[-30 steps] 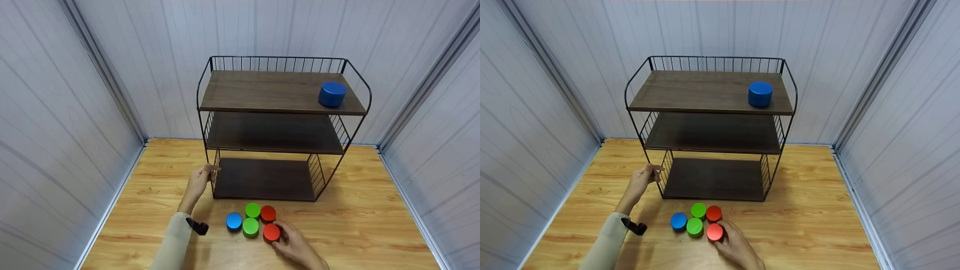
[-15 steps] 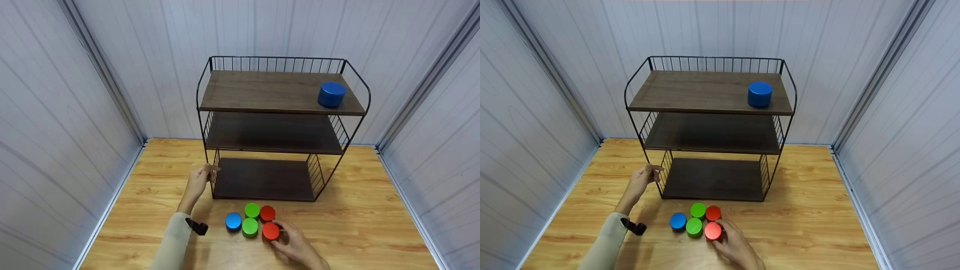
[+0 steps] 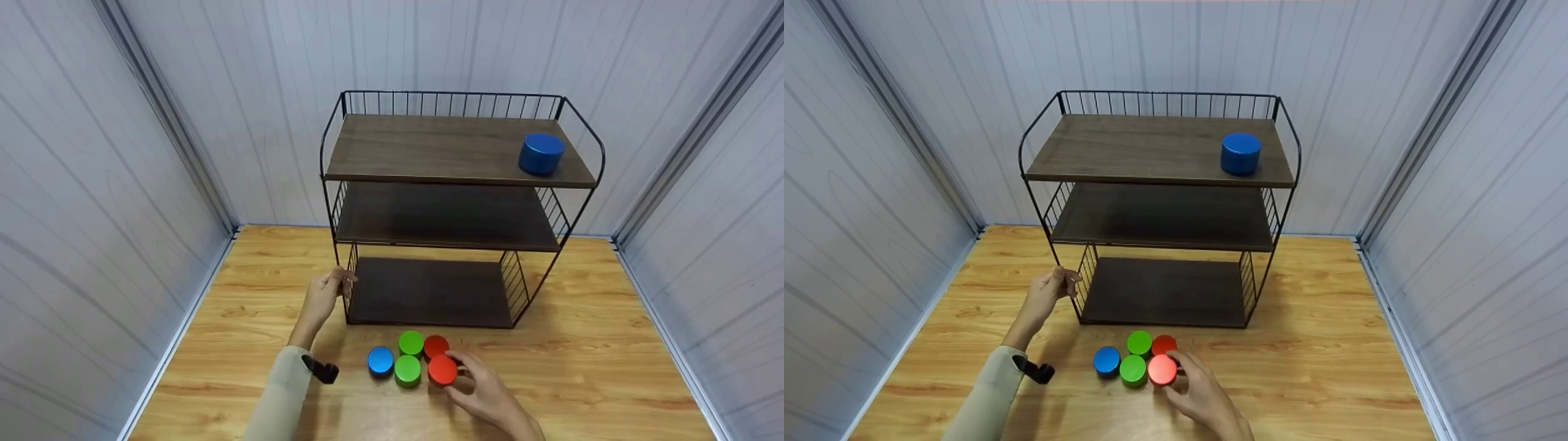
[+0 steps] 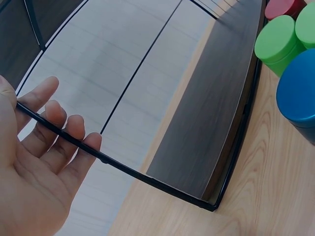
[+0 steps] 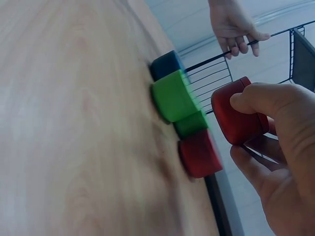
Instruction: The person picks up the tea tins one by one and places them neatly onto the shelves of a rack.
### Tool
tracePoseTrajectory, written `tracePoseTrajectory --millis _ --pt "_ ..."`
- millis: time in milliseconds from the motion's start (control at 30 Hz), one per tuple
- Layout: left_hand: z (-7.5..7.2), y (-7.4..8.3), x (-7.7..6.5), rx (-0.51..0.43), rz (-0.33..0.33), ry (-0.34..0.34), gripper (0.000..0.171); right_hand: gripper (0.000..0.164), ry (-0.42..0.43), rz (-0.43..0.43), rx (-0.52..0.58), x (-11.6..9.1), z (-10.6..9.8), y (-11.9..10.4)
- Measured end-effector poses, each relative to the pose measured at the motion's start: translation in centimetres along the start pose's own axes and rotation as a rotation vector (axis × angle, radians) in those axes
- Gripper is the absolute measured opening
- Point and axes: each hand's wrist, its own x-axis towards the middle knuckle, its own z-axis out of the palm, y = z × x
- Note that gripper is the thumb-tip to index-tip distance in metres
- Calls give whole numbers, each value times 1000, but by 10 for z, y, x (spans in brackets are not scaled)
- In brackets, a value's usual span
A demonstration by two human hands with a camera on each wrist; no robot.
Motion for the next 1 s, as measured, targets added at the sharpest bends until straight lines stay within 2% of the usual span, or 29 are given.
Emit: tracePoseTrajectory --millis 267,533,667,1000 --pt "1 -2 1 1 28 -26 55 58 -5 1 17 8 -9 -11" --pt "3 -1 2 -16 15 -15 51 59 71 -158 -20 21 -15 -19" --pt "3 1 1 8 2 -14 51 62 100 -199 -28 28 -21 -26" --pt "3 3 0 -12 30 -18 52 66 131 -197 30 42 -27 -44"
